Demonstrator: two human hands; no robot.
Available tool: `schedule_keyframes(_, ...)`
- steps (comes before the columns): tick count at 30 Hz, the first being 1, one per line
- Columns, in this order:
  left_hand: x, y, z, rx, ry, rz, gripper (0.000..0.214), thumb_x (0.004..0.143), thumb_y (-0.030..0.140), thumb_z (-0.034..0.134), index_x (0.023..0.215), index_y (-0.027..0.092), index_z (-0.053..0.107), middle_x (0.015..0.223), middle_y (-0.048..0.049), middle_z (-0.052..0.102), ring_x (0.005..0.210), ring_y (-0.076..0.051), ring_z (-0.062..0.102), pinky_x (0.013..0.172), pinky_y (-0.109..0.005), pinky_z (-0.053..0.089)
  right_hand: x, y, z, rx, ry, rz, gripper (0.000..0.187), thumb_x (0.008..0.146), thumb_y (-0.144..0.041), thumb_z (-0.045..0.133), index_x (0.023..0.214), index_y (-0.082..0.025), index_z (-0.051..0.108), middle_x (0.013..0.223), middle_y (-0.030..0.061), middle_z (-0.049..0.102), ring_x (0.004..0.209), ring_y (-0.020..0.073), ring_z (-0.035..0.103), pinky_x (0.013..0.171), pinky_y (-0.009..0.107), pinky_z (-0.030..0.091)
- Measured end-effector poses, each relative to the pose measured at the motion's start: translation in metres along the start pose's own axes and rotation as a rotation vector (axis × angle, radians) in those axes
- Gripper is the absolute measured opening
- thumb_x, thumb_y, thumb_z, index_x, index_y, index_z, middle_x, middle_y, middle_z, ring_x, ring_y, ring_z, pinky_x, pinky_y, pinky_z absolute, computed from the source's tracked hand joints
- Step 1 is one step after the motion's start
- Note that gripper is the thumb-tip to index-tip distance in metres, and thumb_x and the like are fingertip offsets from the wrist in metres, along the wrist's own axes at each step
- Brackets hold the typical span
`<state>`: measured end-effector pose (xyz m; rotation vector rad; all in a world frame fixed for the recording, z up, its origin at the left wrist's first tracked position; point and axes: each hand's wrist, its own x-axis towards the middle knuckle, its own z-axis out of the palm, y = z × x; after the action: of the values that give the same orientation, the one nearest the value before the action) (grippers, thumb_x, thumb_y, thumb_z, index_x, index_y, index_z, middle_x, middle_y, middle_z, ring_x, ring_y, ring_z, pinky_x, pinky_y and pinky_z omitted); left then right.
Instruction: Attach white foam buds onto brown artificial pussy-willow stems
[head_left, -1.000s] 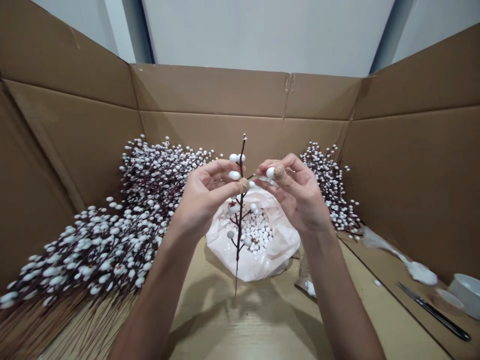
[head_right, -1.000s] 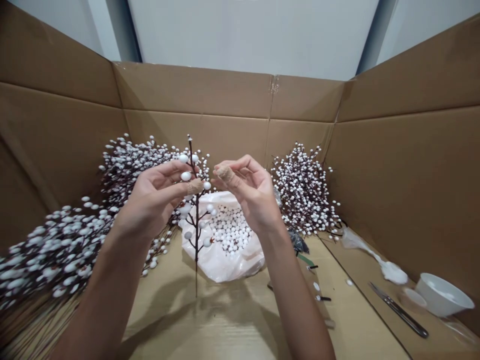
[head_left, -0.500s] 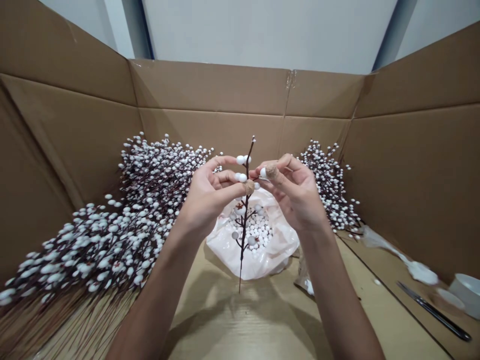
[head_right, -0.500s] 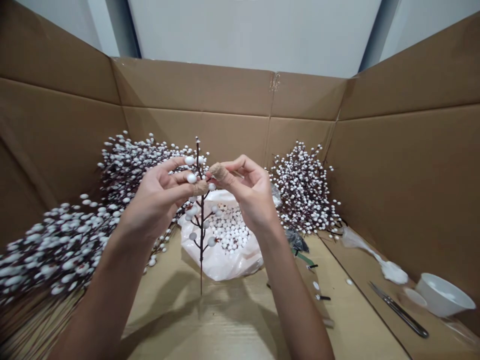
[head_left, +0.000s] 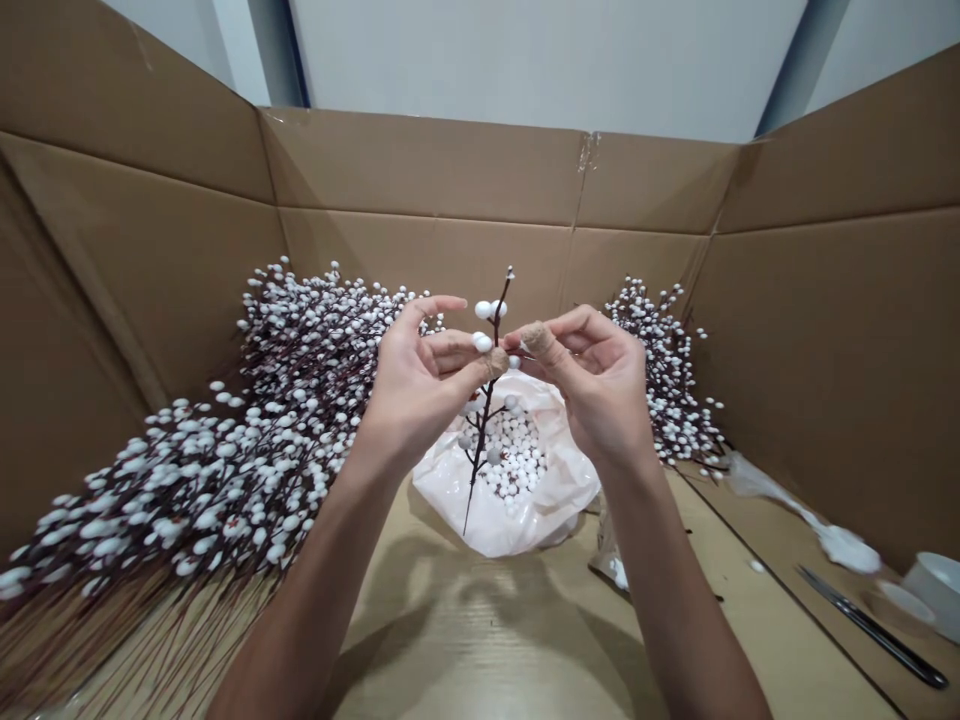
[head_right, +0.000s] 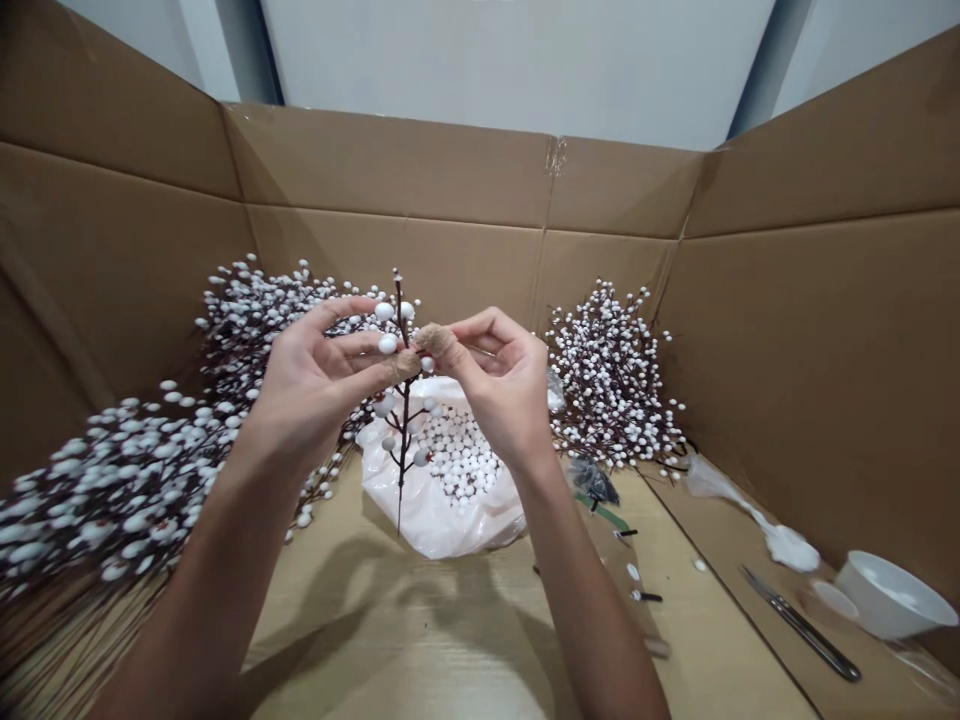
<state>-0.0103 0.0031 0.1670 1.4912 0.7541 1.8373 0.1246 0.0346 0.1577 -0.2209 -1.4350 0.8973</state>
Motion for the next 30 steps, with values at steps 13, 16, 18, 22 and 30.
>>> schedule_keyframes(13,-0.0033,0.0031,0.0013,0.057,0.024,0.022,0.054,0.055,0.015,0.076,0.099,0.017,0.045,0.068,0.001,0.065,0.064,-0.018,0.068,0.059,-0.028,0.054,-0.002,0.0005,0.0058,0.003,0.043,-0.026,0.012,0.075,-0.025,0.069,0.073,-0.019,0.058,0.082,0.0013,0.072,0.077,0.0142,0.069,0.07,0.028,0.059)
schedule_keyframes(16,-0.0037,0.0032,0.002,0.037,0.044,0.024,0.054,0.055,0.014,0.076,0.099,0.018,0.043,0.068,0.001,0.066,0.062,-0.017,0.067,0.059,-0.027,0.053,-0.0013,0.0012,0.0058,0.019,0.037,-0.002,0.014,0.075,-0.028,0.069,0.073,-0.02,0.057,0.082,0.0007,0.071,0.077,0.0147,0.069,0.07,0.029,0.059)
schedule_keyframes(18,-0.0038,0.0034,0.0024,0.031,0.056,0.027,0.055,0.055,0.014,0.075,0.099,0.017,0.042,0.067,0.001,0.066,0.062,-0.016,0.067,0.058,-0.026,0.053,-0.0008,0.0013,0.0062,0.025,0.033,0.009,0.016,0.074,-0.029,0.07,0.073,-0.02,0.056,0.082,0.0009,0.071,0.078,0.0153,0.069,0.071,0.03,0.059)
schedule_keyframes(22,-0.0044,0.0041,0.0028,0.034,0.066,0.031,0.054,0.056,0.013,0.075,0.099,0.017,0.042,0.064,0.0022,0.064,0.058,-0.015,0.065,0.056,-0.024,0.051,-0.0004,0.0013,0.0075,0.03,0.029,0.02,0.02,0.072,-0.032,0.071,0.072,-0.02,0.054,0.081,0.0005,0.072,0.079,0.0159,0.069,0.073,0.032,0.059)
schedule_keyframes(30,-0.0067,0.0069,0.004,0.051,0.094,0.031,0.052,0.057,0.013,0.073,0.098,0.018,0.042,0.063,0.0037,0.061,0.054,-0.013,0.062,0.051,-0.023,0.049,-0.0008,0.002,0.0089,0.03,0.03,0.021,0.021,0.073,-0.032,0.07,0.072,-0.022,0.053,0.081,-0.0004,0.071,0.079,0.0161,0.069,0.072,0.032,0.059)
